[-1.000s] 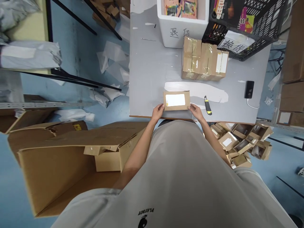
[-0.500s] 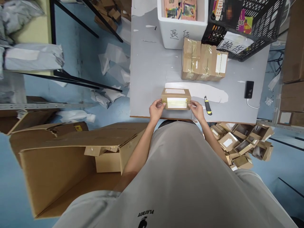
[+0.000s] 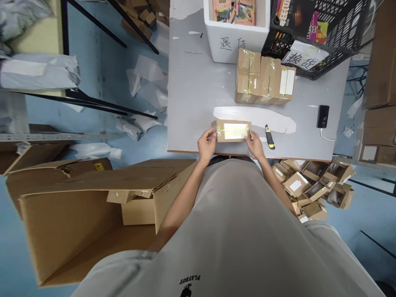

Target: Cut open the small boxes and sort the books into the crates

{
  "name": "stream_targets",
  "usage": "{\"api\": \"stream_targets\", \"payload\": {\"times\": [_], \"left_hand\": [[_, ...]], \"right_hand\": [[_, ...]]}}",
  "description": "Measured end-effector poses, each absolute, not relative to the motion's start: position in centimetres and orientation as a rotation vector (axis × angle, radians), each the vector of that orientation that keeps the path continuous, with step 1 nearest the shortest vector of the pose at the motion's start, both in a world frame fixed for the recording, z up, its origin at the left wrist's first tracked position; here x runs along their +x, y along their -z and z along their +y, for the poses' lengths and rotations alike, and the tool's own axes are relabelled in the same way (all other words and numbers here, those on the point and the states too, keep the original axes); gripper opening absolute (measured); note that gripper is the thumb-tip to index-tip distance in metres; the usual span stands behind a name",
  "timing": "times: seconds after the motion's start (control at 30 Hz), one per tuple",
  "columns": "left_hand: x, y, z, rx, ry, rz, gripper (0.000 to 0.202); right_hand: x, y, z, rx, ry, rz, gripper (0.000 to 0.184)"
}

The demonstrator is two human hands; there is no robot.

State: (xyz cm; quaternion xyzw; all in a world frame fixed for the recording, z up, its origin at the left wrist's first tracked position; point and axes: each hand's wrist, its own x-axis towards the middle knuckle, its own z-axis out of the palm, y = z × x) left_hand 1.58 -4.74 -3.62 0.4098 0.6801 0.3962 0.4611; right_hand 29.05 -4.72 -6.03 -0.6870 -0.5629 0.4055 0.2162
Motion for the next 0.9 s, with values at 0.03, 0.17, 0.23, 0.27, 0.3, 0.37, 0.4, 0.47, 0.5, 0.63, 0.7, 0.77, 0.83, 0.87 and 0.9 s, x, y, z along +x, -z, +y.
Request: {"api": "stream_targets", "payload": {"times": [0.03, 0.17, 0.23, 0.27, 0.3, 0.37, 0.4, 0.47, 0.5, 0.63, 0.7, 0.77, 0.83, 0.87, 0.9], "left_hand": [[2.2, 3.3, -4.7, 1.057, -0.973, 1.619, 0.033], [3.9, 3.6, -3.6, 1.053, -0.878, 1.645, 0.069], [4.4, 4.2, -2.9, 0.911, -0.787, 1.688, 0.093], [4.6, 4.5, -2.7, 0.854, -0.749, 1.656, 0.094], [4.9, 4.8, -2.5, 0.824, -0.727, 1.590, 0.089], [5.3, 4.9, -2.3, 0.828, -0.723, 1.425, 0.073], [5.5, 4.8, -2.3, 0.841, -0.733, 1.367, 0.067], [5.7, 4.4, -2.4, 0.866, -0.761, 1.341, 0.058], [5.5, 4.2, -2.4, 0.878, -0.779, 1.364, 0.055], [3.8, 3.6, -3.0, 0.941, -0.818, 1.492, 0.048], [2.7, 3.7, -3.5, 0.951, -0.803, 1.543, 0.048], [1.9, 3.9, -4.0, 0.940, -0.788, 1.584, 0.049], [1.5, 4.2, -4.4, 0.926, -0.788, 1.608, 0.050], [1.5, 4.3, -4.5, 0.924, -0.791, 1.612, 0.050], [1.5, 4.4, -4.5, 0.927, -0.793, 1.611, 0.050]], "right_hand": [[29.6, 5.9, -4.7, -1.949, -1.088, -1.521, 0.083], [31.4, 4.7, -4.7, -1.983, -1.018, -1.343, 0.090], [31.6, 3.9, -4.7, -1.936, -1.049, -1.279, 0.088], [31.5, 3.5, -4.8, -1.912, -1.077, -1.263, 0.087], [31.4, 3.1, -4.8, -1.891, -1.106, -1.257, 0.087], [31.0, 2.2, -4.8, -1.871, -1.139, -1.255, 0.089], [30.8, 1.8, -4.8, -1.871, -1.145, -1.254, 0.090], [30.3, 1.1, -4.9, -1.853, -1.174, -1.251, 0.091], [30.0, 0.8, -4.9, -1.826, -1.204, -1.253, 0.090], [28.6, 0.3, -5.2, -1.686, -1.344, -1.249, 0.085], [27.9, 0.7, -5.4, -1.660, -1.406, -1.238, 0.087], [27.2, 1.4, -5.4, -1.664, -1.444, -1.228, 0.089], [26.8, 2.0, -5.4, -1.679, -1.454, -1.221, 0.090], [26.7, 2.2, -5.4, -1.683, -1.453, -1.218, 0.090], [26.7, 2.4, -5.4, -1.684, -1.455, -1.216, 0.091]]}}
